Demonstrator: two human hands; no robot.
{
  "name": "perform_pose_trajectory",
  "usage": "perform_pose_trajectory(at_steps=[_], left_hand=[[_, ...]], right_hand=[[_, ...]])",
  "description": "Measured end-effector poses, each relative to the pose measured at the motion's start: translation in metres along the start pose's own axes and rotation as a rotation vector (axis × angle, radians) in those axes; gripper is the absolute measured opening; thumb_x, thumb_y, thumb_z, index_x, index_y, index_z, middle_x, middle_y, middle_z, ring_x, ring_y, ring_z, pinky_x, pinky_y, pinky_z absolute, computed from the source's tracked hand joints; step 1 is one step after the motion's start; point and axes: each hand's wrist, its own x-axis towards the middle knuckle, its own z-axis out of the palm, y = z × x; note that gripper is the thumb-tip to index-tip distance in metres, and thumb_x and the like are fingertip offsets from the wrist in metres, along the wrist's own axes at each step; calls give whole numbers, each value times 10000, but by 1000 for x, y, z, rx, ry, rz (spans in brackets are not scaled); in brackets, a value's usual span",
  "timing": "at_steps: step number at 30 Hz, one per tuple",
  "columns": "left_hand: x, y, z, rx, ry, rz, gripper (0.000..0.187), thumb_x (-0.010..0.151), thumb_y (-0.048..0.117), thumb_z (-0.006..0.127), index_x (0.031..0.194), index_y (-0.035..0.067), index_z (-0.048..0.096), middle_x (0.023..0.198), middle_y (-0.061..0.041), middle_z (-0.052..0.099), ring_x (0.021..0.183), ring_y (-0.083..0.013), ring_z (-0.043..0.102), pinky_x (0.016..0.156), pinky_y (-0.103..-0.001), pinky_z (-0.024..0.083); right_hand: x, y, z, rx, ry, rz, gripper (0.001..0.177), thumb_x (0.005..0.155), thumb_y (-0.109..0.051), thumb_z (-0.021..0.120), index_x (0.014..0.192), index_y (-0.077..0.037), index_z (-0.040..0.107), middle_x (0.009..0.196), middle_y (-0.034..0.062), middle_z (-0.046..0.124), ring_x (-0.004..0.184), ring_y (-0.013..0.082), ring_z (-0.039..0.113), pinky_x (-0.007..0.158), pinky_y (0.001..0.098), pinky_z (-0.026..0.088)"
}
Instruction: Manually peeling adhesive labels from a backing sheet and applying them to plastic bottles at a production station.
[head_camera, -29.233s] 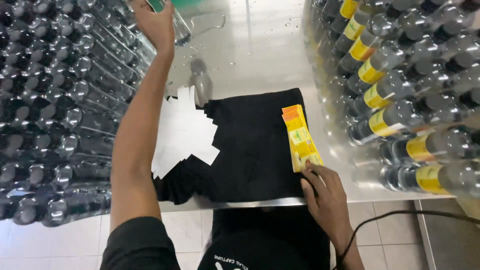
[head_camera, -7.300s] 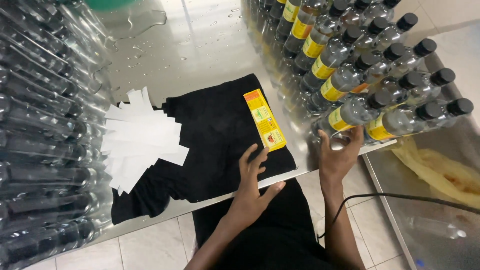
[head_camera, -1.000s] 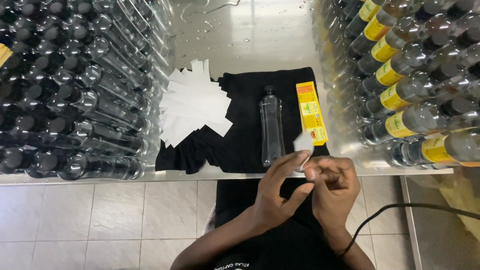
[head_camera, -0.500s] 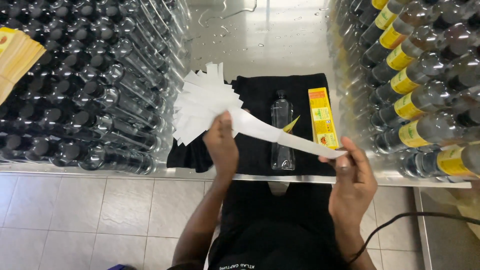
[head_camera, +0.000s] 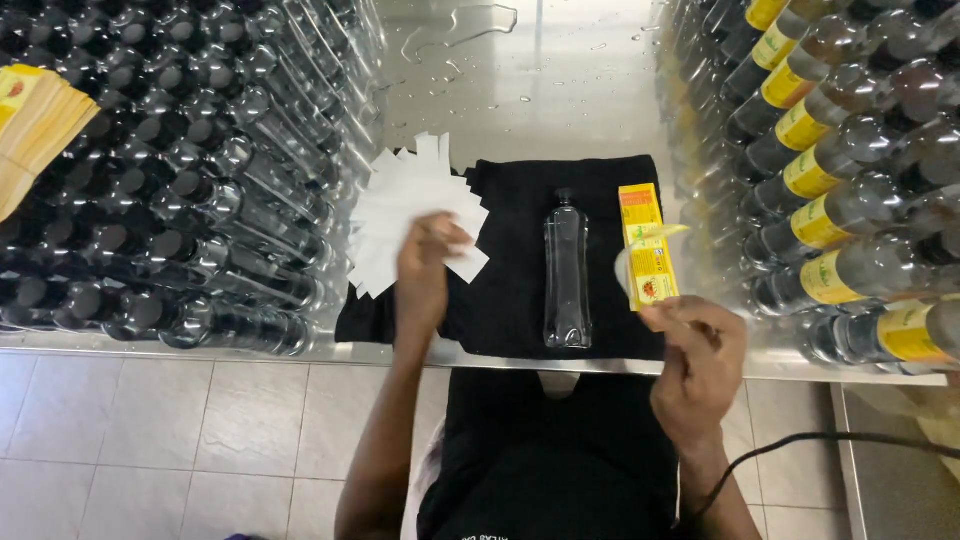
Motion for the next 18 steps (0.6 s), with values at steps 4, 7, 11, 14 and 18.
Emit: perform_pose_trajectory(at_steps=[4,7,11,14,18], left_hand=[[-58,-45,31,-517,-540,-202,740,1037,594,599,1507,25,544,1373,-309,640,1252,-486,699,917,-572,648],[-64,-41,32,-567,-448,-246,585,1056,479,651,1480,100,513,1335,-153,637,1238,-327,701,975,-510,631],[-59,-41,28,-564,-260,-346,524,1023,313,737,1424,52,524,1339,-220,577,1212,-399,667,962,-514,606],[-57,-38,21,-642,-153,-365,528,1004,267,756,1428,52,526,1376,-244,573,1197,-418,661,948,-507,601],[-49,-31,1,-744,30,-306,588,948,235,828,1425,85,518,1426,-253,566,1192,-415,669,939,-485,606]], right_hand=[[2,-14,23,92,-61,-140,374,953,124,687,1157,-137,860,1155,111,596,1153,322,677,1032,456,598],[4,-21,27,98,-170,-264,389,954,119,681,1171,-149,861,1085,92,655,1072,330,718,974,486,618],[5,-11,19,69,-248,-258,323,978,52,688,1203,-130,831,1133,132,690,1132,362,702,1028,503,594],[4,4,15,182,-245,26,259,984,-123,749,1237,-128,801,1281,145,717,1249,364,696,1079,502,591],[7,3,36,303,-227,388,432,1045,-186,711,1408,43,660,1348,271,633,1267,488,648,995,563,615]])
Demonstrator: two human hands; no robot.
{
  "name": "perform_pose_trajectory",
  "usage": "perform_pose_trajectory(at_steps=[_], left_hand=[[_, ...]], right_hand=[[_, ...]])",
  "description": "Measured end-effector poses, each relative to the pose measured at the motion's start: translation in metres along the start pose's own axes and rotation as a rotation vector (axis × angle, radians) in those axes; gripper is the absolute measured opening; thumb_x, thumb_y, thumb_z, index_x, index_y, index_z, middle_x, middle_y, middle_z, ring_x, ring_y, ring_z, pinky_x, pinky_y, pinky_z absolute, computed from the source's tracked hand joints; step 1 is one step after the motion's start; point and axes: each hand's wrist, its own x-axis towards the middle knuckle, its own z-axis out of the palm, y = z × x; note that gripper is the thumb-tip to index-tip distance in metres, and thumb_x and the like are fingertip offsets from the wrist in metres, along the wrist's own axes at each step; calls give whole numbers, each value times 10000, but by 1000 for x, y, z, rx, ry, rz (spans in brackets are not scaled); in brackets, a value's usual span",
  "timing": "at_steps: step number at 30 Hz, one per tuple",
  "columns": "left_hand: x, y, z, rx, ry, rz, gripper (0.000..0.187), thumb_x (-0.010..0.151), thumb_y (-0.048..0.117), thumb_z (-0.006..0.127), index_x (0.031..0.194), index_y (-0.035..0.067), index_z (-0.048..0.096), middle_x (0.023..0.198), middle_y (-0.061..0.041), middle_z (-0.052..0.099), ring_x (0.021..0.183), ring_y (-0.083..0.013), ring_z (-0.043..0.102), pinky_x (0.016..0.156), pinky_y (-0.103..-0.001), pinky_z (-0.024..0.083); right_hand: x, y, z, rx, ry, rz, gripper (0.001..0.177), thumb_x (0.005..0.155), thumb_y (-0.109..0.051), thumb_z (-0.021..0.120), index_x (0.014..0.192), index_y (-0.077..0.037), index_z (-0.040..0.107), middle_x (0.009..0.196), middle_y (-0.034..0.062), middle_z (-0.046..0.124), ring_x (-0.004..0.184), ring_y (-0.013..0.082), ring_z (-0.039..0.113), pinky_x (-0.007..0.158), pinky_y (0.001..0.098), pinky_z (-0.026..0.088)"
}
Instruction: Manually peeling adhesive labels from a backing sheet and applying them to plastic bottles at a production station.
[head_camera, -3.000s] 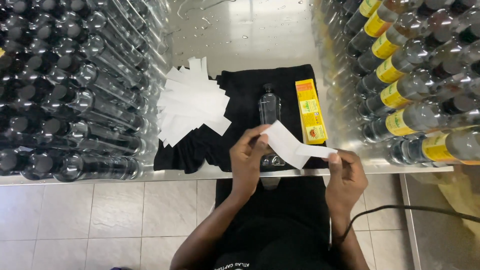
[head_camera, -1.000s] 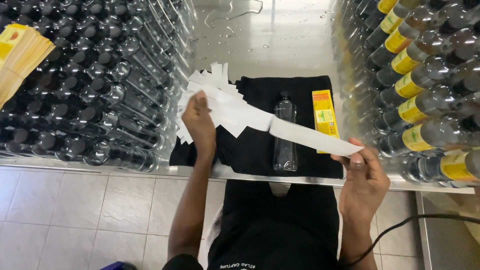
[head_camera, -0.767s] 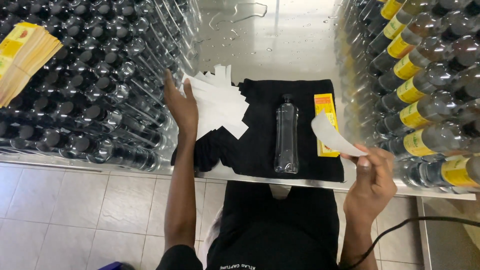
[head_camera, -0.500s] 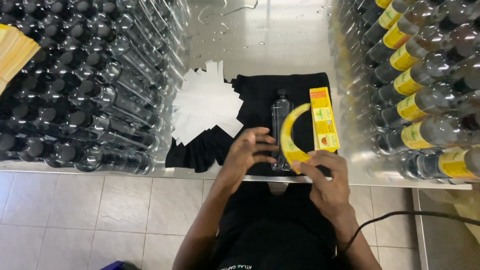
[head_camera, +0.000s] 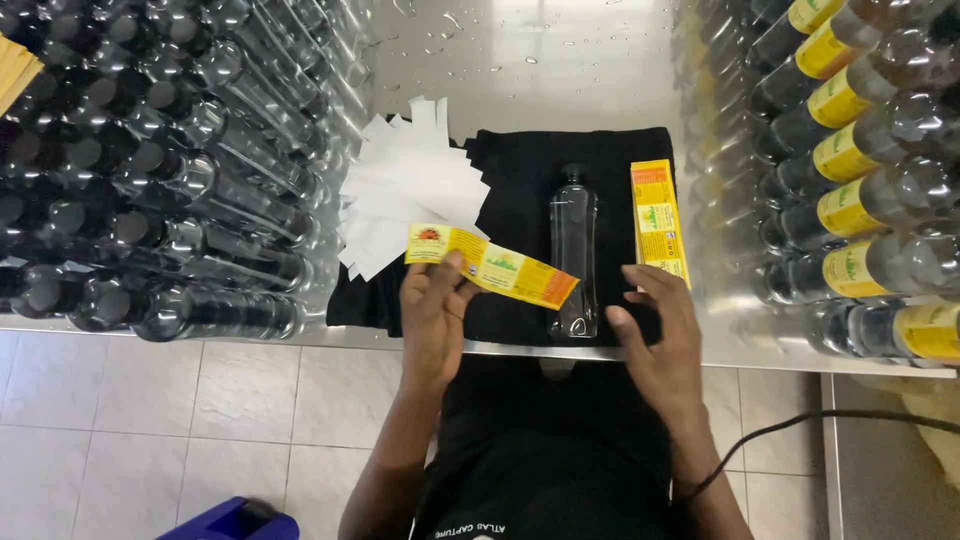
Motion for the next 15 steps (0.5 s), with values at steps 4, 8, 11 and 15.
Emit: perform_pose_trajectory(at_steps=[4,8,11,15], left_hand=[[-12,26,21,-22,59,64,530,950,166,808,1387,96,517,1313,-160,587,1154,-314,691,903,-404,656],[-16,32,27,-48,107,77,547,942,146,805,1388,101,492,1326,-166,571,1168,-330,686,933,-421,655],[-13,24,22,-74,137,42,557,929,133,814,1382,108,492,1316,-166,570,1181,-340,687,944,-429,658],[-8,12,30,-40,89,-14,498,946,162,800,1342,81,509,1251,-114,566,1099,-279,699,905,-365,675]], right_hand=[[5,-37,43,-227,-179,67,731,889,-230,880,1491,64,589,1358,397,599,1292,611,587,1024,741,548],[-4,-20,56,-448,-93,-46,755,929,-270,863,1565,-6,554,1410,300,563,1306,511,599,1048,645,560],[2,-31,38,-345,-83,169,689,963,-144,807,1559,47,519,1420,363,540,1294,569,595,1002,668,580],[17,-43,30,-290,-73,347,791,967,-211,815,1572,142,447,1471,453,477,1319,647,564,1028,741,529]])
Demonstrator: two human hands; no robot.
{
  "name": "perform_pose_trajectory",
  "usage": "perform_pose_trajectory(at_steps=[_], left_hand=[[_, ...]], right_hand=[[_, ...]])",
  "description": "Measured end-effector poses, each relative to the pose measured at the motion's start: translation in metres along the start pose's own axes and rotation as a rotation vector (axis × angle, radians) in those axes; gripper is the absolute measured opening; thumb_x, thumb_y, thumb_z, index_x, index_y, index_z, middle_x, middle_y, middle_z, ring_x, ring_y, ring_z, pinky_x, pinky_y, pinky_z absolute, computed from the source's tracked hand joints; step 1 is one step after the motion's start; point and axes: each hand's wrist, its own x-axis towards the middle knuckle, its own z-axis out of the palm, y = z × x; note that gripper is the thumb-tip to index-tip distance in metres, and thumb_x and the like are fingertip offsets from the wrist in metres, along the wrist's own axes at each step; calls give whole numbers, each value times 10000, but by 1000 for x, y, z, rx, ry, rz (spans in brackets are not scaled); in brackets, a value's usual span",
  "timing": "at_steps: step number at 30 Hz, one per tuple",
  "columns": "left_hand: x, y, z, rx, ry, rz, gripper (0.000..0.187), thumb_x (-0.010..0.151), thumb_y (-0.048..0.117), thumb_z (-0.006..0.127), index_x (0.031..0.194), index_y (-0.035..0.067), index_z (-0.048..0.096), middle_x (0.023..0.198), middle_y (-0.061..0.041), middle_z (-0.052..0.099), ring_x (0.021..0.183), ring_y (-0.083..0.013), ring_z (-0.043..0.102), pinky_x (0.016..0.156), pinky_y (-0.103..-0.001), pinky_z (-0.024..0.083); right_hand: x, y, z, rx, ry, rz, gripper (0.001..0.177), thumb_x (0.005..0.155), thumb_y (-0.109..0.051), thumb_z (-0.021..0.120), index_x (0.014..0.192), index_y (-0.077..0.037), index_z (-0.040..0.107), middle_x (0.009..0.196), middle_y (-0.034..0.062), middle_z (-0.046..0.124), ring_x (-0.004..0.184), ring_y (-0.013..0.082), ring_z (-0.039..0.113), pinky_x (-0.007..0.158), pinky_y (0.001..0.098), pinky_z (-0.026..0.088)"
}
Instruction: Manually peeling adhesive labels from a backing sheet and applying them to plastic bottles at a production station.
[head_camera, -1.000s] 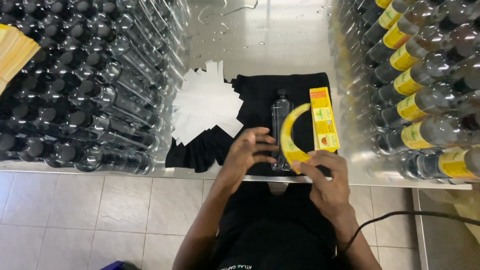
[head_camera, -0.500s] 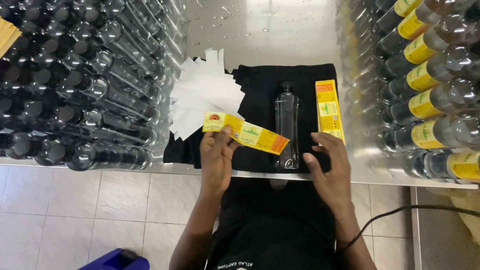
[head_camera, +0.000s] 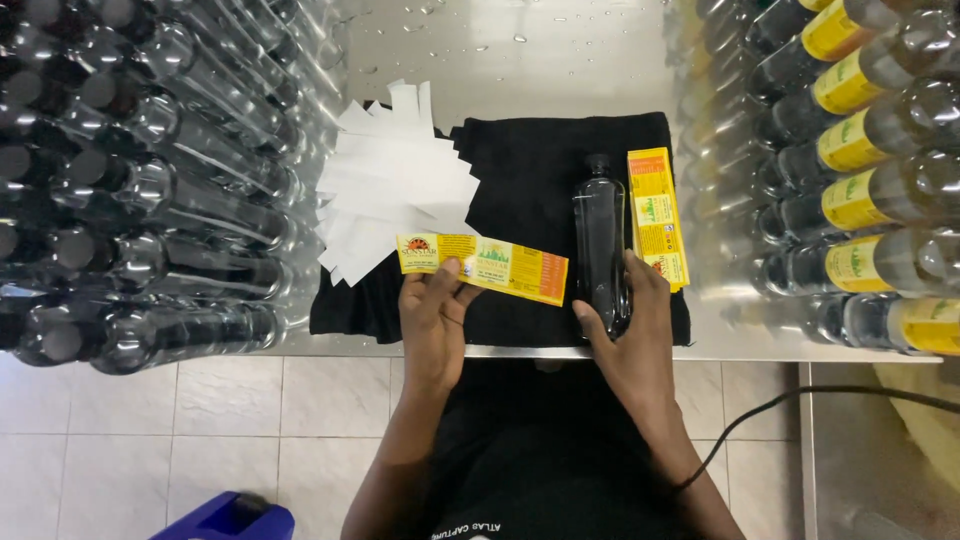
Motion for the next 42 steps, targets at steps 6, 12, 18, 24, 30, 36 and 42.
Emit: perform_pose_trajectory(at_steps=[6,12,18,24,30,36,42], left_hand=[[2,-12,1,19,-31,-43,504,942,177,802,1339,64,512,1239,-169,572,1101,-303,702,918,-393,675],[8,-28,-10,51,-2,-56,548,957,170,796,1404,46,505,1263,-206,597,1134,-372,713,948,-453,674],[12,-44,-2,99,-29,-127,622,964,215,809,1459,69,461,1317,-232,595,1199,-383,702,1013,-491,633],[16,-78,7,151,-117,-175,616,973,290,823,1434,44,496,1308,-254,622,1208,-430,702,1002,-530,637],[14,-97,14,156,-143,-203,605,968,289,841,1431,38,543,1291,-256,645,1221,-435,700,997,-542,650],[17,-95,4,386,-139,-111,518,982,356,817,1342,38,624,1228,-229,686,1176,-387,730,955,-497,675],[26,-94,5,536,-108,35,477,971,378,838,1333,117,669,1217,-216,699,1186,-422,737,943,-510,662]], right_hand=[[14,19,21,44,43,6,895,834,27,864,1622,56,440,1505,383,488,1435,628,460,1158,748,400],[9,19,31,256,39,63,883,856,44,808,1632,7,388,1522,321,498,1438,584,468,1155,748,403],[8,24,39,175,-23,38,818,905,-12,808,1614,-18,399,1554,321,362,1505,584,366,1196,745,369],[2,27,17,312,-89,170,905,932,-371,777,1656,-15,367,1645,411,270,1539,644,279,1170,834,293],[16,57,28,789,66,272,764,911,-586,782,1438,-60,609,1275,132,589,1174,250,611,1090,551,560],[26,39,22,642,154,348,355,979,-459,846,1079,-120,815,1030,68,662,998,178,595,1031,470,532],[36,32,17,497,129,377,395,1010,-468,833,995,-76,786,867,135,629,872,234,590,825,436,539]])
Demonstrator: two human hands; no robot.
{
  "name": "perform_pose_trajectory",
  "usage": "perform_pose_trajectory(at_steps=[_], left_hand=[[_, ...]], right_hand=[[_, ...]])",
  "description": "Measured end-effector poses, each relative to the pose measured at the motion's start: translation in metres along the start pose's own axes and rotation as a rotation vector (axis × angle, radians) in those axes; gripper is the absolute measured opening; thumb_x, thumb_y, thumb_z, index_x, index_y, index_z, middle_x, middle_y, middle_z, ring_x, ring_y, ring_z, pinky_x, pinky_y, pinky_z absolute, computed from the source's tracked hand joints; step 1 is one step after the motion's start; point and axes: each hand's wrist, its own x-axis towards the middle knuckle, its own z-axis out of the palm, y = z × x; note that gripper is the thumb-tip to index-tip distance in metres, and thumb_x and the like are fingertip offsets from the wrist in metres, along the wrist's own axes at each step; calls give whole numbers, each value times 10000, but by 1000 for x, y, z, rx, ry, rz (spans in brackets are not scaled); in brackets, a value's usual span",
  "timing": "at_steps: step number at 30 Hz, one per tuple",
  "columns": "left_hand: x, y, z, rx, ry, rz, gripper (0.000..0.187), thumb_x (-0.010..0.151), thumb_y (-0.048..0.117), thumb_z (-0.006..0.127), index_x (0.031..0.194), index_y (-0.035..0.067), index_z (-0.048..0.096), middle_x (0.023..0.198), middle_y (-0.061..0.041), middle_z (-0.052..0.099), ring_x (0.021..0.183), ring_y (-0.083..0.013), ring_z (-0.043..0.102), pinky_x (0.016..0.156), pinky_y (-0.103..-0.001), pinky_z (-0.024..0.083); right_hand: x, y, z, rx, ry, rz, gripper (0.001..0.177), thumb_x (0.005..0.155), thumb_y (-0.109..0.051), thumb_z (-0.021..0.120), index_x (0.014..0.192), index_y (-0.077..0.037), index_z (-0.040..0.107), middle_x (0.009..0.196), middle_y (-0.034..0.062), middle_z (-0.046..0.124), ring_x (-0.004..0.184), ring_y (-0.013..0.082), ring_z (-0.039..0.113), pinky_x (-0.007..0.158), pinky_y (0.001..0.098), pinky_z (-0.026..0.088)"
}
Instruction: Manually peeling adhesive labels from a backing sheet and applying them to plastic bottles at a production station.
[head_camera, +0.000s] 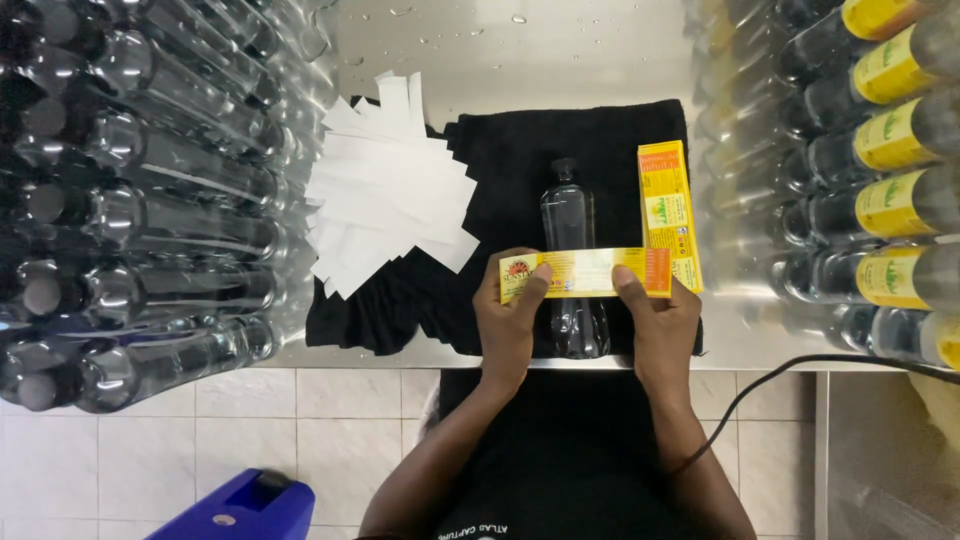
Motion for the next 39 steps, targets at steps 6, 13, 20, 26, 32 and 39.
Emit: perform_pose_trajectory(at_steps=[6,13,20,26,32,39], left_hand=[[4,8,7,-77,-8,-3,438,999,383,802,1346,143,685,1363,-169,677,1333,-363,676,1063,-464,588],[12,0,10,-113,-5,-29,448,1009,359,797,1368,118,679,1412,-174,653,1381,-377,641,1092,-486,564],[15,1,11,-96,-5,-43,467,987,365,828,1359,114,697,1436,-201,666,1388,-430,639,1104,-493,551],[16,3,13,-95,7,-61,474,977,370,834,1350,106,706,1430,-201,679,1367,-414,658,1093,-473,558],[16,4,13,-79,-3,-42,463,993,364,817,1351,92,705,1383,-206,694,1329,-388,676,1099,-489,553],[17,5,14,-92,3,-55,475,984,364,825,1340,71,709,1364,-213,702,1300,-389,693,1097,-484,558]], right_hand=[[19,8,4,-22,0,11,347,1007,-415,845,1025,-72,791,890,163,661,860,258,635,794,448,553],[24,10,2,-26,-32,76,358,1035,-412,829,1051,-64,744,932,171,681,837,267,716,753,382,611],[29,20,0,-39,-28,40,353,1064,-394,800,1074,-46,739,963,166,698,848,273,738,731,384,624],[31,26,-1,-46,-16,45,353,1061,-393,804,1096,-48,743,973,176,703,838,287,740,711,366,613],[33,27,0,-52,-10,40,347,1055,-385,810,1104,-48,743,982,172,710,839,277,737,700,353,589],[33,23,2,-65,-13,29,350,1062,-386,814,1118,-48,742,1009,169,720,868,270,745,710,337,576]])
